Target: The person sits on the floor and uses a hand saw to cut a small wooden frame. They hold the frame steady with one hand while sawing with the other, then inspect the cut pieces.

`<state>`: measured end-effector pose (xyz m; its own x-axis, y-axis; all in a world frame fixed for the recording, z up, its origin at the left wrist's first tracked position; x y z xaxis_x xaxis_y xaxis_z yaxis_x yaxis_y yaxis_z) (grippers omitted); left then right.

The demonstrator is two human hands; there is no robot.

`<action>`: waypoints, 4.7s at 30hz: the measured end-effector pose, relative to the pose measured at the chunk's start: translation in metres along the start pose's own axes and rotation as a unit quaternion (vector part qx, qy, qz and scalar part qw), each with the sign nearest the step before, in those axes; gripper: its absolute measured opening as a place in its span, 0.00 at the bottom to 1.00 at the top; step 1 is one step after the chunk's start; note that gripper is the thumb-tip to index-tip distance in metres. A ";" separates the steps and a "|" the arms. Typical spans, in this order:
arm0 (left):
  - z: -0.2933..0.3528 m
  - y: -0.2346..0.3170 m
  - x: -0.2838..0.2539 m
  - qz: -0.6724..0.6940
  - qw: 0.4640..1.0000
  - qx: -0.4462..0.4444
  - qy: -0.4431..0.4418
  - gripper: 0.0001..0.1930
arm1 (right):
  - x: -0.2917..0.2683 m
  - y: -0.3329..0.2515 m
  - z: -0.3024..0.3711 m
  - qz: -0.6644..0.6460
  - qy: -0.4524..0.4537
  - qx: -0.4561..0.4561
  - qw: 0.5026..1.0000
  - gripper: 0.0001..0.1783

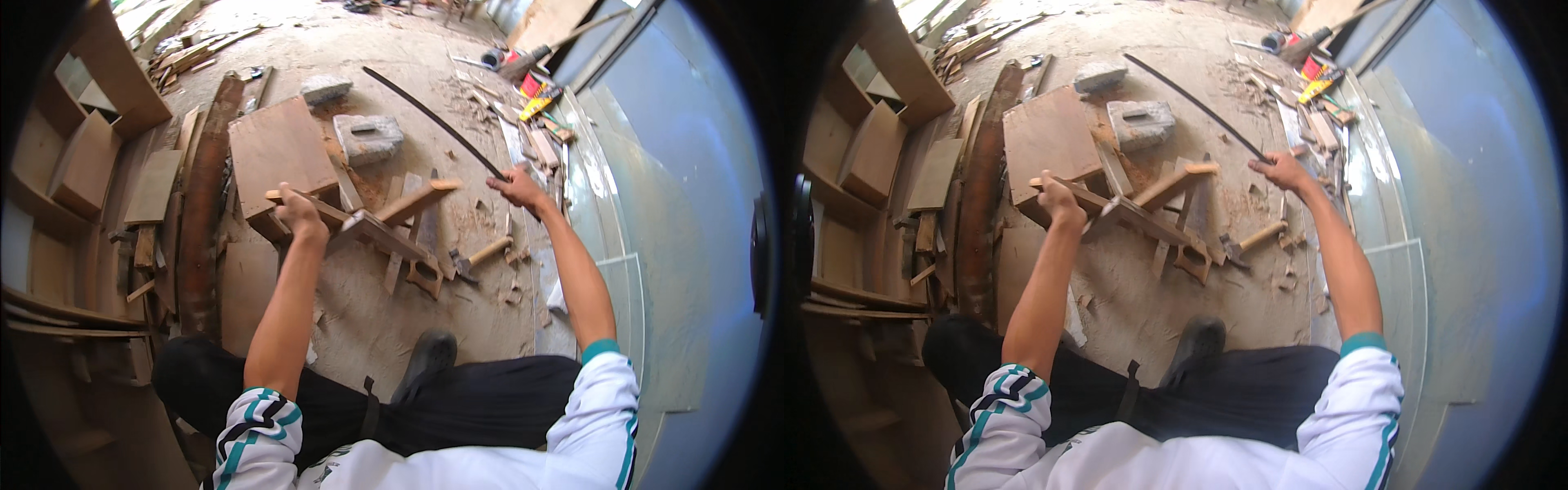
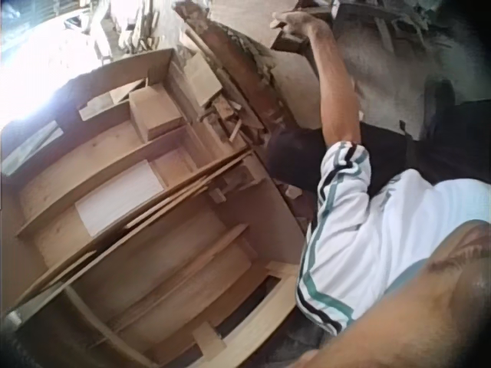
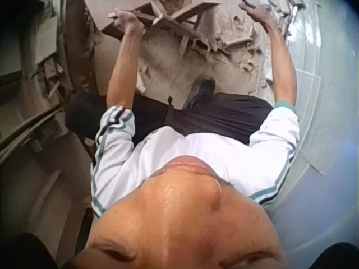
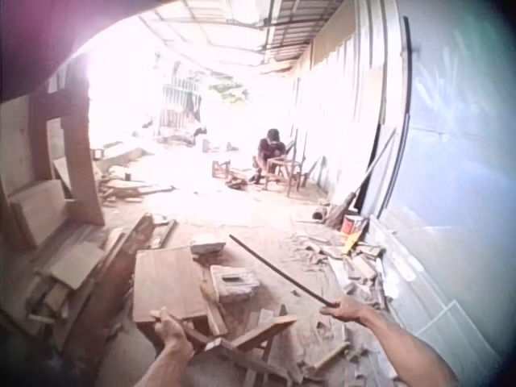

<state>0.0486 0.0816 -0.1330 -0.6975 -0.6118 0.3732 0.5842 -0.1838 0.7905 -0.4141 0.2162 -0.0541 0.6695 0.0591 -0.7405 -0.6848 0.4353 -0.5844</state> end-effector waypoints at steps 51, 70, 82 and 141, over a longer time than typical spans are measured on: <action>0.056 0.026 0.021 0.160 0.985 0.017 0.064 0.29 | 0.010 -0.132 -0.031 0.092 0.124 -0.101 0.983 0.19; -0.004 0.044 -0.007 0.146 0.986 -0.033 0.068 0.30 | 0.040 -0.202 -0.019 -0.084 0.048 -0.300 0.949 0.18; 0.025 0.073 0.028 0.106 0.971 0.086 -0.195 0.19 | 0.026 -0.175 -0.039 -0.235 0.085 -0.226 0.942 0.17; -0.007 0.046 0.000 0.183 0.982 -0.047 0.011 0.24 | 0.041 -0.213 -0.019 -0.050 0.047 -0.145 0.987 0.16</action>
<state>0.0784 0.0678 -0.0994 -0.4246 -0.6667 0.6125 0.8308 -0.0180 0.5563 -0.2466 0.1091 0.0337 0.7175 -0.0596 -0.6940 -0.6796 0.1581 -0.7163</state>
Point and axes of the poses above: each hand's wrist, its own z-axis away from the middle knuckle, its own x-axis out of the palm, y = z × x, the point moved 7 cm from there along -z, towards the middle knuckle, and after that the axes turned 8 degrees about z, right-handed, at the moved point
